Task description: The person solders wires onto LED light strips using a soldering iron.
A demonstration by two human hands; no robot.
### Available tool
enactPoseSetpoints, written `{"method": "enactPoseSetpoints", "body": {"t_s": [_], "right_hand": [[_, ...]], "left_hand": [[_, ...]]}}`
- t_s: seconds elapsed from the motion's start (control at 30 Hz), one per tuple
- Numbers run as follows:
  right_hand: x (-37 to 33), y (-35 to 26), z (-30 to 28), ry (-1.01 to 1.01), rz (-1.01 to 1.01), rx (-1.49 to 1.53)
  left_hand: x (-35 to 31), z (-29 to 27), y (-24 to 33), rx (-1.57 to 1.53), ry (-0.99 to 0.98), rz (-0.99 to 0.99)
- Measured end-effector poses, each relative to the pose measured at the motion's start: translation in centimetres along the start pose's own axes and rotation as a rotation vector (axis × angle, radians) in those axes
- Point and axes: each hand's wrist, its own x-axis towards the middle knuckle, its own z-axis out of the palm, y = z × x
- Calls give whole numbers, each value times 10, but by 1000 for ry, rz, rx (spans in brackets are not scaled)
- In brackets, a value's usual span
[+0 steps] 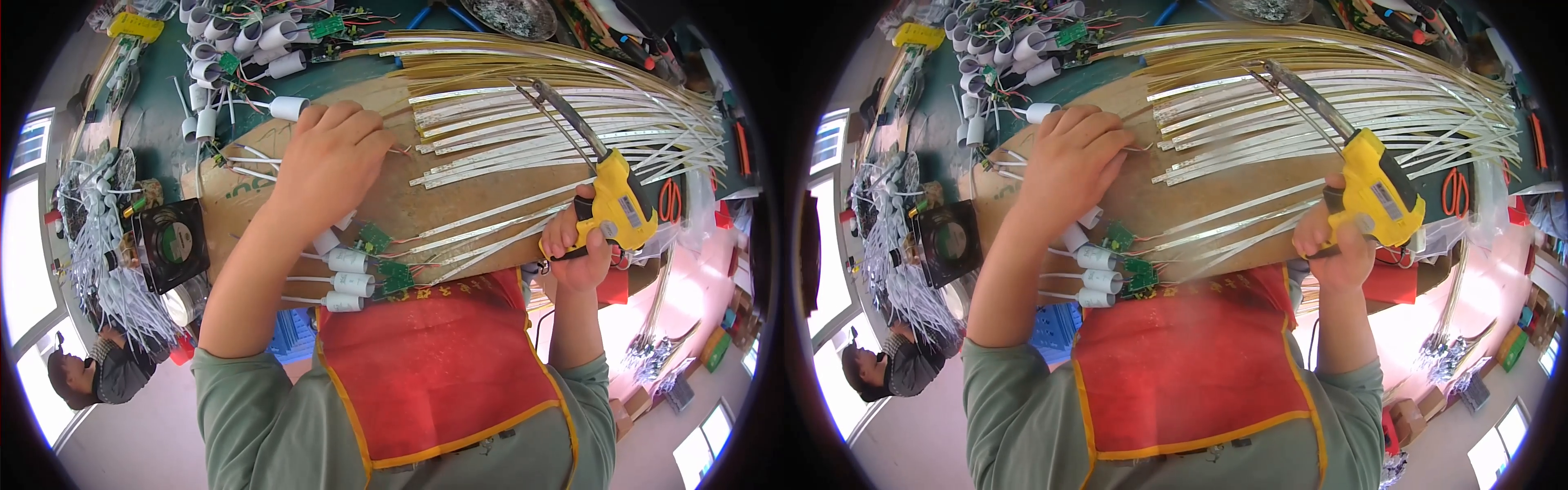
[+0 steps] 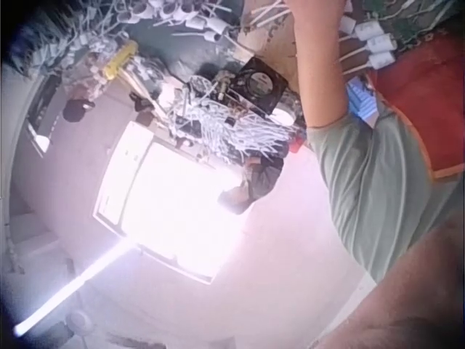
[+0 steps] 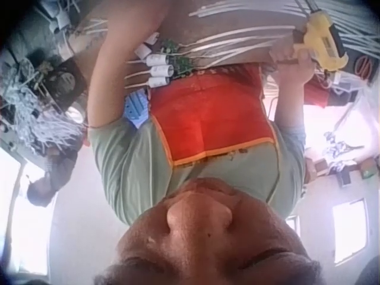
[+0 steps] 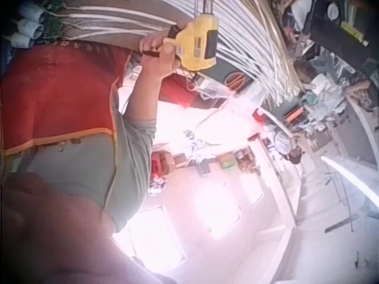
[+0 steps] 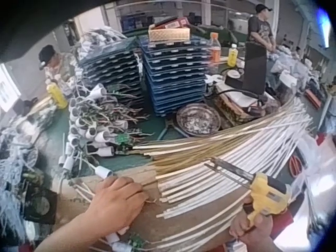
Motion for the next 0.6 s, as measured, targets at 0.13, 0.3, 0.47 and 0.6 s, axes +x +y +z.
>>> {"method": "enactPoseSetpoints", "body": {"t_s": [0.13, 0.3, 0.47, 0.6], "right_hand": [[1, 1, 2, -6, 3, 0], [0, -1, 2, 3, 1, -10], [2, -3, 4, -31, 37, -28], [1, -3, 3, -27, 36, -40]], "left_hand": [[-2, 1, -3, -155, 91, -55], [-14, -12, 15, -439, 128, -284], [-24, 5, 24, -252, -35, -26], [-22, 8, 29, -215, 11, -32]]}}
